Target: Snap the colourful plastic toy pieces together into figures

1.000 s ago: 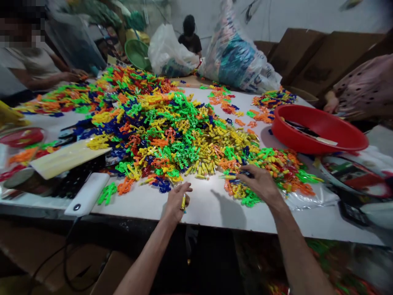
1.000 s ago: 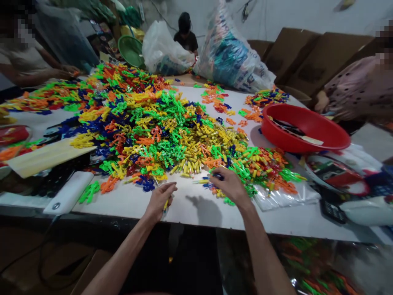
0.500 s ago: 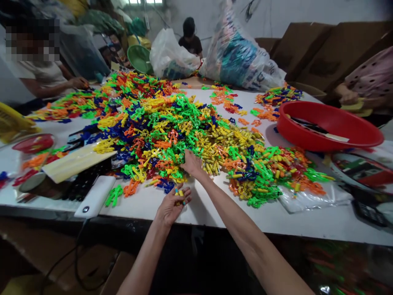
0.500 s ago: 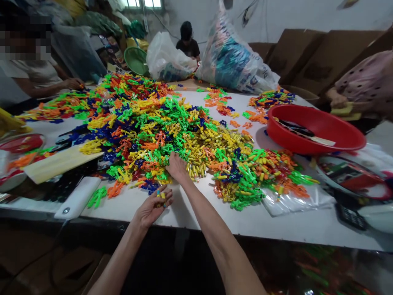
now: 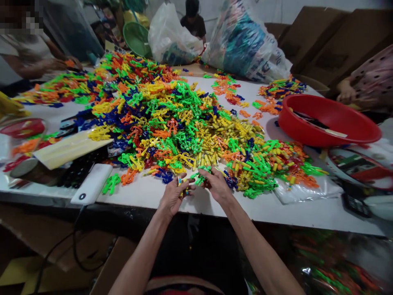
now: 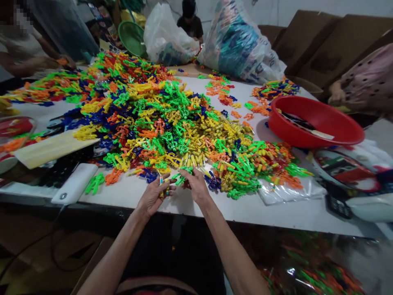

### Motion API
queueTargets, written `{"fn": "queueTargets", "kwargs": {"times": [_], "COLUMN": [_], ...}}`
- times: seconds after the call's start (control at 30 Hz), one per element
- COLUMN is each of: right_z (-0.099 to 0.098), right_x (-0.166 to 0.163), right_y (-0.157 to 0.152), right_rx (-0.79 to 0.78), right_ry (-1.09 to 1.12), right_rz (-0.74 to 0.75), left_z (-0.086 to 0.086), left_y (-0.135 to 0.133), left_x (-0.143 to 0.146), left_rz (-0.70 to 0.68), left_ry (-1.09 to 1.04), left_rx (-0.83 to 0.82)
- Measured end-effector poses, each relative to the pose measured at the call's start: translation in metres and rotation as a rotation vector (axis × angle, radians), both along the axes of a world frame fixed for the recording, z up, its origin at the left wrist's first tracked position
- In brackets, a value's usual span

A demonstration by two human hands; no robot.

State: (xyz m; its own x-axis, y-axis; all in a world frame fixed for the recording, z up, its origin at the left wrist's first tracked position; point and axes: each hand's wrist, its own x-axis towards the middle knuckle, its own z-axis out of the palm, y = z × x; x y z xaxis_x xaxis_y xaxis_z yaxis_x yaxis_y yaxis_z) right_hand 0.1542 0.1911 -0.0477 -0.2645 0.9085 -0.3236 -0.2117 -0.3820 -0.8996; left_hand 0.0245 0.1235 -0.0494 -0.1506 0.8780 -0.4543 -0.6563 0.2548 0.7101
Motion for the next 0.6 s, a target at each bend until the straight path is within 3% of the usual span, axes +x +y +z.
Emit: {"fn": "queueTargets", "kwargs": {"times": [0.1, 0.27, 0.47, 0.6], "right_z": [-0.002, -0.009, -0.007, 0.001], "right_x": [0.007, 0.017, 0.015, 0.016], "right_y": [-0.005, -0.009, -0.022, -0.025], "right_rx": [-0.053, 0.009, 0.012, 0.015], "right_ry": [0.083, 0.032, 0.006, 0.04], "right_rz": [-0.078, -0.135, -0.191, -0.146], "left_z": [-0.001, 0.001, 0.005, 0.004], "left_y": [-0.003, -0.006, -0.007, -0.013], "left_x": [0.0, 0.001, 0.008, 0.01], "left_rz": [-0.057, -0.096, -0.148, -0.153], "left_ry": [0.086, -0.1, 0.062, 0.076], "left_rx": [-0.038, -0.146, -0.008, 0.01]}}
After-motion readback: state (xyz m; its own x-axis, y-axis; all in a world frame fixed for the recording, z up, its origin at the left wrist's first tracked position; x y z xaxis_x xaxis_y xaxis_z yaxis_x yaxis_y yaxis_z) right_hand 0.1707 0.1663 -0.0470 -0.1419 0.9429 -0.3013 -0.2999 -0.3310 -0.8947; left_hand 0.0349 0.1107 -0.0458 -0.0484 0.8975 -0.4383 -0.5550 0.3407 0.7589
